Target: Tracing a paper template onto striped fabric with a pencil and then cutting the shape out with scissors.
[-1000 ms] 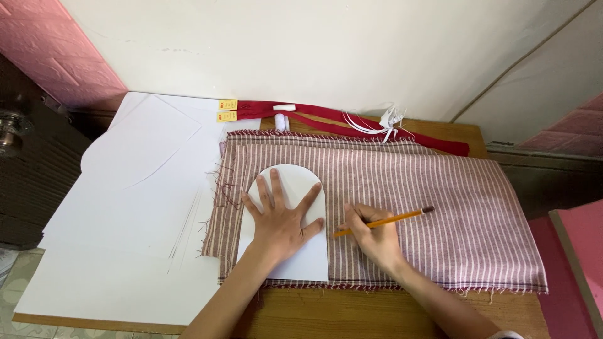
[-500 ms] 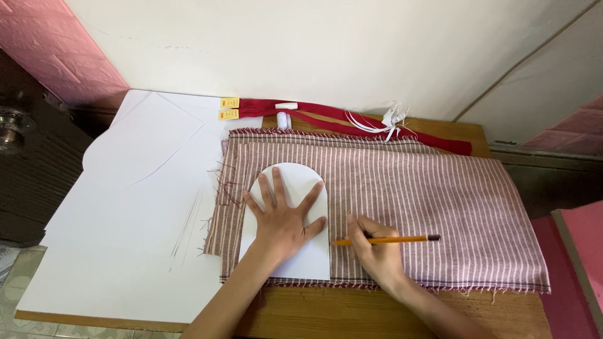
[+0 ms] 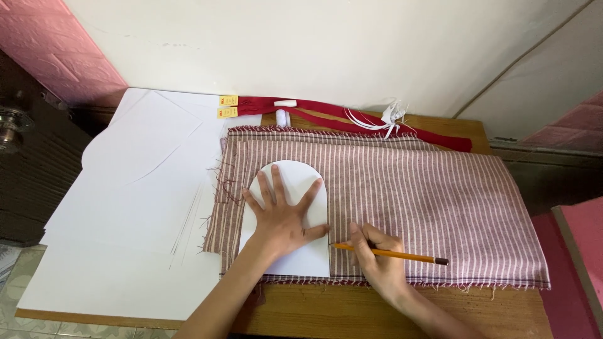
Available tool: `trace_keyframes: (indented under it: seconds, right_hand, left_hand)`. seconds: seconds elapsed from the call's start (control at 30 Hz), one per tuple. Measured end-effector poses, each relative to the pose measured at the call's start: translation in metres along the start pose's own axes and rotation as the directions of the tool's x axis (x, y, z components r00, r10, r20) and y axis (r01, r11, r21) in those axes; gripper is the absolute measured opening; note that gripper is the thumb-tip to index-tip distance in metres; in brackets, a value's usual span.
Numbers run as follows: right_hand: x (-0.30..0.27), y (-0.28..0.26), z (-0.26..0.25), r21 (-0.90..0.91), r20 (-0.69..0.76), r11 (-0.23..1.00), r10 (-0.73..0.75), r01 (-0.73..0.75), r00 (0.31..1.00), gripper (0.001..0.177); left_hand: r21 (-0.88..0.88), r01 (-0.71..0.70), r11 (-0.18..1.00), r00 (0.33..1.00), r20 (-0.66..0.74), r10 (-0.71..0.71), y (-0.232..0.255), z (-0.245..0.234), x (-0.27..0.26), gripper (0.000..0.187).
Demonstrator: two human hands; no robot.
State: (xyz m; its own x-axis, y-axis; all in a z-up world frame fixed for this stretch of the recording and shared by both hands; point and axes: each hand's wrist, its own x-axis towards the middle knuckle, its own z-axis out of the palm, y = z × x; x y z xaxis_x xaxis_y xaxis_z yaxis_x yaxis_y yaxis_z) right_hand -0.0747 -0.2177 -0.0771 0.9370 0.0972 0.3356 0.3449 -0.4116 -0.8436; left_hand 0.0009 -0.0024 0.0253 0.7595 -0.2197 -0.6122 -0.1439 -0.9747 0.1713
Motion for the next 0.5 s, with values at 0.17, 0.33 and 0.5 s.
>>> trace_keyframes:
  seconds: [0.17, 0.33, 0.5]
  right_hand:
    - [-0.01, 0.006, 0.003, -0.016, 0.008, 1.0, -0.007, 0.007, 1.0, 0.037]
    - [-0.01, -0.026, 0.0, 0.075, -0.019, 0.995, 0.068, -0.067, 0.997, 0.044]
    - [-0.02, -0.021, 0.005, 0.031, 0.01, 0.998, -0.048, 0.048, 0.999, 0.047]
  left_hand:
    - [0.009, 0.004, 1.0, 1.0, -0.015, -0.003, -0.001, 0.005, 0.005, 0.108]
    - [0.03, 0.024, 0.999, 1.0, 0.008, -0.024, 0.001, 0.001, 0.002, 0.11]
    - [-0.003, 0.014, 1.0, 1.0, 0.004, -0.014, 0.001, 0.0, 0.0, 0.109]
